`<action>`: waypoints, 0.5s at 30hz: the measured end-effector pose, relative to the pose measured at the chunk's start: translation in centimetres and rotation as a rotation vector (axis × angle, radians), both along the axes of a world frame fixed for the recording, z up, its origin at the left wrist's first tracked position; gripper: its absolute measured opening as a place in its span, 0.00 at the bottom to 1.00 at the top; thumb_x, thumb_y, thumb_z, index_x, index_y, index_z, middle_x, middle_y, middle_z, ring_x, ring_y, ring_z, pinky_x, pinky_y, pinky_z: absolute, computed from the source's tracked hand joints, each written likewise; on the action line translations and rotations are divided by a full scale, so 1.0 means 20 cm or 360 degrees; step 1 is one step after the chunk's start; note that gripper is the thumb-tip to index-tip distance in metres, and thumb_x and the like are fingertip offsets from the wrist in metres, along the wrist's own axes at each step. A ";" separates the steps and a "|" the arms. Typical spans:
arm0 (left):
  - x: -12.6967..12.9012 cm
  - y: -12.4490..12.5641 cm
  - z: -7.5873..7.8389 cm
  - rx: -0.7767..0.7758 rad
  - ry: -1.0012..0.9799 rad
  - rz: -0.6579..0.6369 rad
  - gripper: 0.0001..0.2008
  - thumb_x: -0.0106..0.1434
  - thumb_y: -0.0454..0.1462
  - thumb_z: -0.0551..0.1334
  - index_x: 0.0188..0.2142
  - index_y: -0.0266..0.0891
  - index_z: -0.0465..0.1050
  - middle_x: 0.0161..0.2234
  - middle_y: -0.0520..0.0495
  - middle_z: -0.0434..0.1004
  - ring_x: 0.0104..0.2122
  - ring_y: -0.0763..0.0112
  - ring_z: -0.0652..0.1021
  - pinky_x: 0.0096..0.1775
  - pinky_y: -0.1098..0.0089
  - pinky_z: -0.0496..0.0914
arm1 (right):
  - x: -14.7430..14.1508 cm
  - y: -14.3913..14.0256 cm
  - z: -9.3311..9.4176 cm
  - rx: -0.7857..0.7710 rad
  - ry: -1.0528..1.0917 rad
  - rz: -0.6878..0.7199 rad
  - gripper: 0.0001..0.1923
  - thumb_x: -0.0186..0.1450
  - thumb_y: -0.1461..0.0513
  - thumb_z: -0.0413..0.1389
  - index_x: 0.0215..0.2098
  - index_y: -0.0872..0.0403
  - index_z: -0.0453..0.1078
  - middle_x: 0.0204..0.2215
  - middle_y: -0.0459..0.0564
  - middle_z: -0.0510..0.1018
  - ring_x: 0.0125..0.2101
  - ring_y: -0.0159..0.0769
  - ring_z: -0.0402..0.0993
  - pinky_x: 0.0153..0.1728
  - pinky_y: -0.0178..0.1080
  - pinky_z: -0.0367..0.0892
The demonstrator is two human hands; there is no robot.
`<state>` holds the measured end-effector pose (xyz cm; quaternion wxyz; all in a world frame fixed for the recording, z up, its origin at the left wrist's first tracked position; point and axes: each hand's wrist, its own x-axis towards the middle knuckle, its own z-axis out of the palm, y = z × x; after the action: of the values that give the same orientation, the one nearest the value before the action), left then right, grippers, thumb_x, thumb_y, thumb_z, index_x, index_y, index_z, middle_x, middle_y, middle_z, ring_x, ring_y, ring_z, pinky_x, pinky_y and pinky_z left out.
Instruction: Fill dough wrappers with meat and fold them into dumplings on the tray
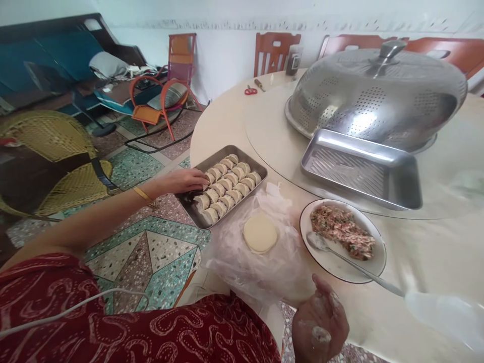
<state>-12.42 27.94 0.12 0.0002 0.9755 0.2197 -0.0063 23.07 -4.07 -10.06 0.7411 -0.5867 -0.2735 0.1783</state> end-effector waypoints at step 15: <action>-0.04 -0.03 0.07 0.0545 0.0310 0.0180 0.11 0.64 0.45 0.62 0.41 0.41 0.76 0.33 0.45 0.77 0.38 0.59 0.73 0.38 0.61 0.57 | 0.03 -0.02 0.07 -0.0232 0.0368 0.0401 0.20 0.66 0.49 0.48 0.41 0.52 0.75 0.13 0.38 0.55 0.13 0.30 0.48 0.19 0.38 0.51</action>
<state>-13.20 27.31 1.46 -0.1867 0.9422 0.2709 -0.0631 23.60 -4.40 -8.64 0.6949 -0.5756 -0.2441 0.3552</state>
